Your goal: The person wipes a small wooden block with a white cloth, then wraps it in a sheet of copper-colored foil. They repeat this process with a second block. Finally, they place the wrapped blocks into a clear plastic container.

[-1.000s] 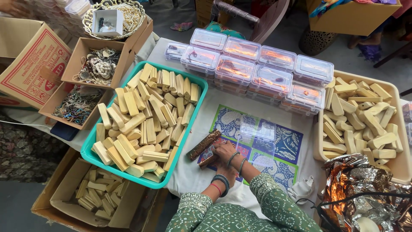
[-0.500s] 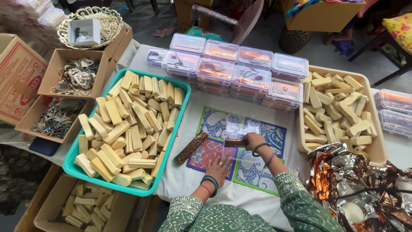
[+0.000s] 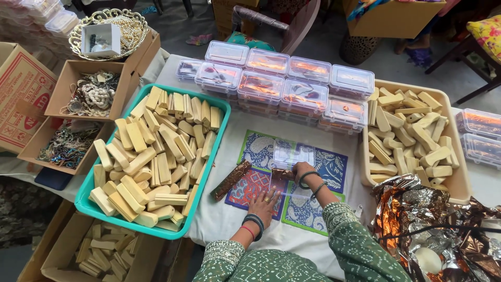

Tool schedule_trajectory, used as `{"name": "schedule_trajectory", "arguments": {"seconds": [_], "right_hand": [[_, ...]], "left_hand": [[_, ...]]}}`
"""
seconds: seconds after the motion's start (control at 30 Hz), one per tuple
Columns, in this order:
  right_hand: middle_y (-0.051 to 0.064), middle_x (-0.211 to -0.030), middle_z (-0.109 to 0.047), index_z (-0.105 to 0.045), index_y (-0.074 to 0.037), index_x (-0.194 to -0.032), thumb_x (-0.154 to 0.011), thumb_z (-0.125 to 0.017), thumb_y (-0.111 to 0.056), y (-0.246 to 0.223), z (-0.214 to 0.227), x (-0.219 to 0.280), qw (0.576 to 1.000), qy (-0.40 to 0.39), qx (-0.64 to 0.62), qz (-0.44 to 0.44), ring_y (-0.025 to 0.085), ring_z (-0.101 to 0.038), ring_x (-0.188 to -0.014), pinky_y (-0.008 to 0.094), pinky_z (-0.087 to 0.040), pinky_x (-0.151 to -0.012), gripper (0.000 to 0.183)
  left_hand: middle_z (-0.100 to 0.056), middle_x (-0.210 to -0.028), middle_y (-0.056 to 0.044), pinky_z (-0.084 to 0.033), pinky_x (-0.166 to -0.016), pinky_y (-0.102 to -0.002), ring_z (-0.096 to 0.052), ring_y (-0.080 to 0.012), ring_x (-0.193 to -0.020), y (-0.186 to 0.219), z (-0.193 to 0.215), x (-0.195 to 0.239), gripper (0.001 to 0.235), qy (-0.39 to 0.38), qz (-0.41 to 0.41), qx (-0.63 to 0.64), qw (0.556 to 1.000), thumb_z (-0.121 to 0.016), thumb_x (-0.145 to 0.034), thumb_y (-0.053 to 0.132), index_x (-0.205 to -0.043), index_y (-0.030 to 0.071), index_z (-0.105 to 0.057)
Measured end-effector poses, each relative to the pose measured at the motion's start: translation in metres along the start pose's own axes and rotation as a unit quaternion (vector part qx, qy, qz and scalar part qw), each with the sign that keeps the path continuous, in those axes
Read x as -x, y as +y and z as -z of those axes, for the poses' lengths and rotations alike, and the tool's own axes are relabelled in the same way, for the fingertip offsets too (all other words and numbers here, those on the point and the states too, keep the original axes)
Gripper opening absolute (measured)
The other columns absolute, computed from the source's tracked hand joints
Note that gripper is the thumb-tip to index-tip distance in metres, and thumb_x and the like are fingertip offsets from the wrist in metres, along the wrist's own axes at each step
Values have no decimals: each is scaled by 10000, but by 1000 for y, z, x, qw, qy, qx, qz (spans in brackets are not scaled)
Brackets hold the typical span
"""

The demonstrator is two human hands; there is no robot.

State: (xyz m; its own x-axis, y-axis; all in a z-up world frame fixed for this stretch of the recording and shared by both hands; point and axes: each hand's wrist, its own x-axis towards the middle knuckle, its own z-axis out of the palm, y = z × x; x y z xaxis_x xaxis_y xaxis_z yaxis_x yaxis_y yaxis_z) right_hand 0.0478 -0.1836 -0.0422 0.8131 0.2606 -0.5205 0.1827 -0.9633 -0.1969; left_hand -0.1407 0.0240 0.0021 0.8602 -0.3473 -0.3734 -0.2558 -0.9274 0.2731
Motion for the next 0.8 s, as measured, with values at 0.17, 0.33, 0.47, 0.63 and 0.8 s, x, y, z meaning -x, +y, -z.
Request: {"name": "schedule_trajectory", "arguments": {"seconds": [0.17,0.33,0.47,0.63,0.8], "right_hand": [[111,-1063,-754,-766,-192,-1100,-664,-826,-142,4,-21,-2,996,83,-23,21,326,-716,-1027,430,-577,-889,443],[125,-1049,-754,-725,-152,-1158,-700,-758,-116,11,-25,8,986,131,-51,92,343,-711,-1010,456,-566,-881,461],[123,-1068,-736,-708,-139,-1161,-719,-748,-122,17,-29,3,982,113,-50,140,341,-693,-1034,459,-554,-896,444],[111,-1145,-677,-648,-159,-1232,-946,-645,-196,-5,-21,29,984,135,64,101,325,-665,-1111,503,-535,-869,288],[81,-1197,-636,-576,-138,-1375,-851,-653,-118,-14,-13,59,964,209,98,136,271,-603,-1160,469,-468,-933,530]], "left_hand": [[-58,-1726,11,-256,-1176,-586,-252,-308,-1500,-2,-7,-1,872,17,-6,3,1000,-585,-941,130,-1650,283,-100],[-70,-1719,10,-267,-1177,-583,-262,-312,-1494,0,-3,0,890,7,-4,2,1000,-605,-932,151,-1648,281,-93],[-51,-1721,19,-274,-1167,-582,-261,-304,-1494,-1,-3,0,921,-3,-5,3,1000,-617,-919,129,-1649,278,-76],[-49,-1721,30,-279,-1164,-584,-266,-300,-1491,0,1,0,917,-9,-2,4,1000,-616,-922,114,-1648,279,-80],[-77,-1720,30,-274,-1179,-577,-281,-293,-1491,-1,-3,-3,913,7,-2,5,1000,-604,-908,65,-1647,283,-113]]}}
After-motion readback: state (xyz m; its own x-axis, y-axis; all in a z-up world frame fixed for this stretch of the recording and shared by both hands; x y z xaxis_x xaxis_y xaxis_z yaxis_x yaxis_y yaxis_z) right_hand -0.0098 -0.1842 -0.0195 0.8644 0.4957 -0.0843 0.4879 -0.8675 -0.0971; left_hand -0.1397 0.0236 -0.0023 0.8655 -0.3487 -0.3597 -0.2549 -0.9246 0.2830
